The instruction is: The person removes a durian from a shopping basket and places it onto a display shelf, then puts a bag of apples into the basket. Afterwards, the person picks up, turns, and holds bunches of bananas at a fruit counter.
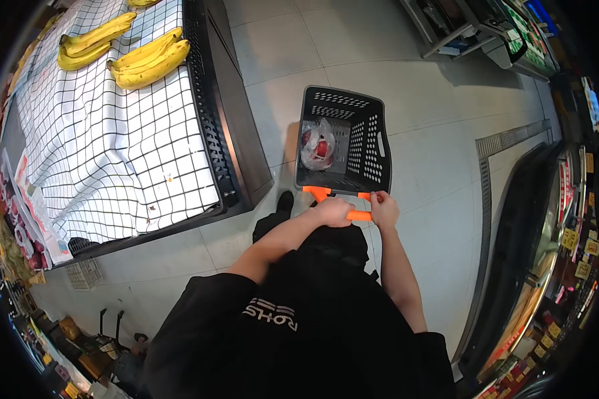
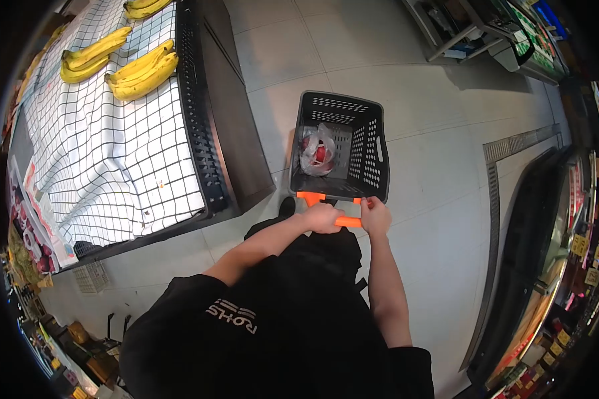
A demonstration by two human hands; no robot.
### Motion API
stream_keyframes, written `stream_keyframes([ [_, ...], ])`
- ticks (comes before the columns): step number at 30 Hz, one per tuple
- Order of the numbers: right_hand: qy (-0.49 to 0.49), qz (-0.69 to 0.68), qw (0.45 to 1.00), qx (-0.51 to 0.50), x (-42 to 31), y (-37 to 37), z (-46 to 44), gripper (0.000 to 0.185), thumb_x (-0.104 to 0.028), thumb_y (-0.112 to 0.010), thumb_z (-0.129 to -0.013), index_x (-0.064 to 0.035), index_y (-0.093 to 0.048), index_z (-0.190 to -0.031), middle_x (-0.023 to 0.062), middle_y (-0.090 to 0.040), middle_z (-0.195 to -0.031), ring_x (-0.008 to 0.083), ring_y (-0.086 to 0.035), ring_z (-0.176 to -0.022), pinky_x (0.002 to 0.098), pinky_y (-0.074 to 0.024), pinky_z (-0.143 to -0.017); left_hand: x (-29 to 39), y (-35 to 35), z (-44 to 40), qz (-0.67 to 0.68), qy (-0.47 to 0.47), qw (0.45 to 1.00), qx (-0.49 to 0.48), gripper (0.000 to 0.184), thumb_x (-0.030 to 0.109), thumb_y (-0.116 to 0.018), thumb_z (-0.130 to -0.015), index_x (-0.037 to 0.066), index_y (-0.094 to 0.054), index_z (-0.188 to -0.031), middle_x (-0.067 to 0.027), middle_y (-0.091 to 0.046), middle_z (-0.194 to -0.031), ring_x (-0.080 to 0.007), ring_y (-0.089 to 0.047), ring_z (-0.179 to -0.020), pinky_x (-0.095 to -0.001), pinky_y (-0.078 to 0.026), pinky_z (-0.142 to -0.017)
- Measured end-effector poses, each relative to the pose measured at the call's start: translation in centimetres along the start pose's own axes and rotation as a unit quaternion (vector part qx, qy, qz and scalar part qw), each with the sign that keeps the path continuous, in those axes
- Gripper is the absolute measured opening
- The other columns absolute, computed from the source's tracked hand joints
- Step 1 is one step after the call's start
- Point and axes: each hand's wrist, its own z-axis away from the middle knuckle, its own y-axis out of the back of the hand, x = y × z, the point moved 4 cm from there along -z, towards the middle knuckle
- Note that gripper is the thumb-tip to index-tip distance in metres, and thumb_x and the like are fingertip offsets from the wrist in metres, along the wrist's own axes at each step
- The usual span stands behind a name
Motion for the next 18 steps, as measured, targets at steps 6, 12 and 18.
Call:
stream_keyframes([
  [6,0.049,-0.017,0.999,-0.009,-1.1,1.3,-5.1,0.03,-0.036,-0.058,-0.088,-0.0091,-0.07,-0.088,0.0103,-0.069,-0.077,0.0301,-0.067,-0.074,0.0405,-0.0507,-0.066,0.3,3.0,-2.5,-0.015,0.065,0.995,0.069,0.034,0.032,-0.066,-0.075,0.009,-0.067,-0.099,-0.0174,-0.069,-0.087,-0.0361,-0.067,-0.086,-0.0477,-0.052,-0.079],
  [12,0.076,-0.014,0.996,-0.049,-3.4,3.4,-9.3,0.034,-0.039,-0.055,-0.089,-0.0087,-0.069,-0.09,0.0116,-0.071,-0.082,0.0332,-0.068,-0.08,0.0441,-0.0515,-0.07,0.4,5.5,-4.9,-0.068,0.124,0.983,0.116,0.026,0.031,-0.067,-0.075,0.016,-0.07,-0.097,-0.0117,-0.07,-0.083,-0.0308,-0.067,-0.084,-0.045,-0.052,-0.075],
  [18,0.104,0.013,0.993,-0.057,-5.3,4.2,-13.1,0.034,-0.039,-0.054,-0.089,-0.0095,-0.07,-0.089,0.0118,-0.071,-0.083,0.034,-0.068,-0.081,0.0451,-0.052,-0.07,0.1,7.6,-6.9,-0.09,0.157,0.965,0.191,0.022,0.031,-0.069,-0.074,0.016,-0.071,-0.09,-0.0111,-0.07,-0.08,-0.0289,-0.068,-0.081,-0.0433,-0.051,-0.076],
])
